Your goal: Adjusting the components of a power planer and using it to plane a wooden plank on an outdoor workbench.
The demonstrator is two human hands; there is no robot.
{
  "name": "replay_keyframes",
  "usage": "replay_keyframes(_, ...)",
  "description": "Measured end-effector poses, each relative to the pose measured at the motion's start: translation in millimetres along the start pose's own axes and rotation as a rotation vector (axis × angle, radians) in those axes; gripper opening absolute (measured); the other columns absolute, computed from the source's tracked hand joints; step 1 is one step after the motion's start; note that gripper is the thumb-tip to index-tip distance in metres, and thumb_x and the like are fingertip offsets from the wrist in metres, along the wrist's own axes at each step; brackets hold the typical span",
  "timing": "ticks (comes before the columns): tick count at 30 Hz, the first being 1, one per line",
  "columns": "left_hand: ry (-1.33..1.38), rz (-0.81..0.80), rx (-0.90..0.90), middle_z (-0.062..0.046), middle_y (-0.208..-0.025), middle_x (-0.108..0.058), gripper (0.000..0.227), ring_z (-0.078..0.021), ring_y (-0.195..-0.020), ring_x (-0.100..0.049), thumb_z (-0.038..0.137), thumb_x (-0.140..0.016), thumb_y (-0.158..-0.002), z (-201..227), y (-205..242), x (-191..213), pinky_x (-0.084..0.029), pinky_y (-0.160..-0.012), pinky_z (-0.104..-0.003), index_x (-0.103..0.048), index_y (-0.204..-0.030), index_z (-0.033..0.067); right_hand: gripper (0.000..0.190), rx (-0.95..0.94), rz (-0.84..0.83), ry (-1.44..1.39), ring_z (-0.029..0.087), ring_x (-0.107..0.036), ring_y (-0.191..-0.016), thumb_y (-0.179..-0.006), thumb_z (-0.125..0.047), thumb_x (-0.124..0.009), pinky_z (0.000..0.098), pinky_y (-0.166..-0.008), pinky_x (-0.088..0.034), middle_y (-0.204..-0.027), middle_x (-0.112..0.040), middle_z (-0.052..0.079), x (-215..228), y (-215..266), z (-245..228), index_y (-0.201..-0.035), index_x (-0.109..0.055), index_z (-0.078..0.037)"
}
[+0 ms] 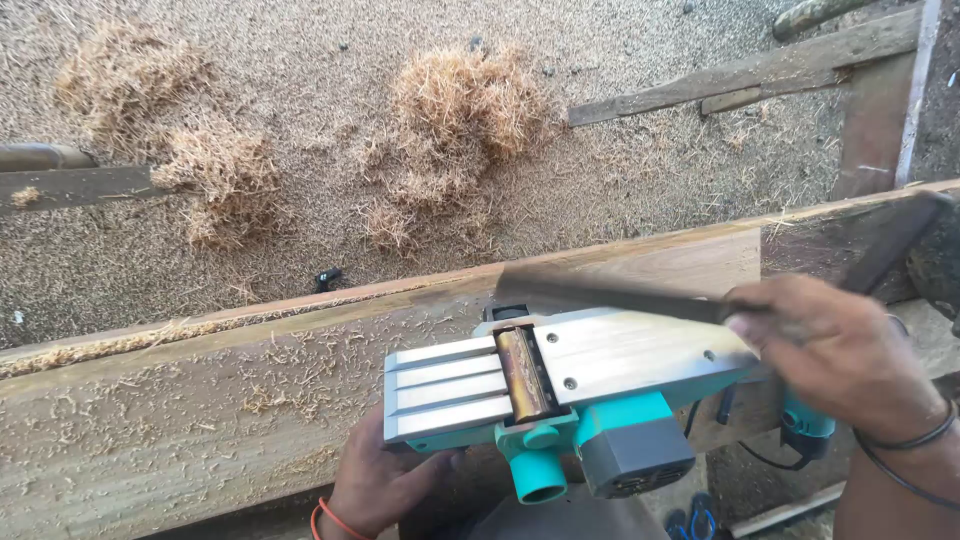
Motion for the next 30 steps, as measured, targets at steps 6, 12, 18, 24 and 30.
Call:
replay_keyframes(6,0.021,0.035,0.019,-0.011,-0.112,-0.079,0.052,-0.0196,-0.106,-0.077,0.004,-0.085,-0.072,3,-3,0,-0.060,-0.092,-0.036,-0.069,-0.121,0.0018,0.029,-0.240,0.199,-0.232,0.010,-0.067,-0.088,-0.100,-0.023,-0.070,0.0277,-0.079,-0.054,-0.101,-0.076,0.007,-27,-17,81,-0.123,-0.073,-0.005)
replay_keyframes(12,0.018,-0.007,-0.010,-0.011,-0.111,-0.080,0.046,-0.0217,-0.105,-0.079,0.002,-0.083,-0.074,4,-5,2,-0.062,-0.092,-0.036,-0.071,-0.118,0.0028,0.030,-0.399,0.147,-0.187,0.012,-0.069,-0.085,-0.097,-0.024,-0.075,0.0293,-0.073,-0.056,-0.097,-0.075,0.008,-67,-28,131,-0.120,-0.074,-0.005)
replay_keyframes(18,-0.057,0.009,-0.012,-0.011,-0.107,-0.080,0.046,-0.0216,-0.101,-0.079,0.001,-0.083,-0.069,0,-4,4,-0.060,-0.089,-0.037,-0.072,-0.114,0.0025,0.026,-0.373,0.176,-0.306,0.011,-0.068,-0.085,-0.096,-0.024,-0.076,0.0277,-0.076,-0.056,-0.094,-0.075,0.006,-90,-28,138,-0.115,-0.074,-0.005)
replay_keyframes(24,0.129,0.010,0.112,-0.013,-0.111,-0.080,0.050,-0.0225,-0.102,-0.077,0.003,-0.081,-0.080,-31,10,3,-0.063,-0.091,-0.037,-0.064,-0.127,-0.0021,0.031,-0.311,0.252,-0.145,0.012,-0.069,-0.081,-0.090,-0.030,-0.082,0.0304,-0.075,-0.055,-0.089,-0.074,0.005,-84,-24,115,-0.107,-0.076,-0.004)
replay_keyframes(30,0.389,0.199,-0.134,-0.019,-0.143,-0.057,0.090,-0.0290,-0.131,-0.059,0.045,-0.069,-0.090,-38,10,1,-0.052,-0.107,-0.043,-0.034,-0.156,-0.0043,0.038,-0.232,0.411,-0.282,0.015,-0.068,-0.086,-0.107,-0.039,-0.068,0.0314,-0.079,-0.055,-0.093,-0.073,0.007,-79,-2,131,-0.113,-0.074,-0.002)
Point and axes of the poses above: each hand's wrist, its own y-axis away from the middle knuckle, its own x-axis out of the back of the hand, z = x × y, the point moved 2 cm from there along -y, towards the middle knuckle
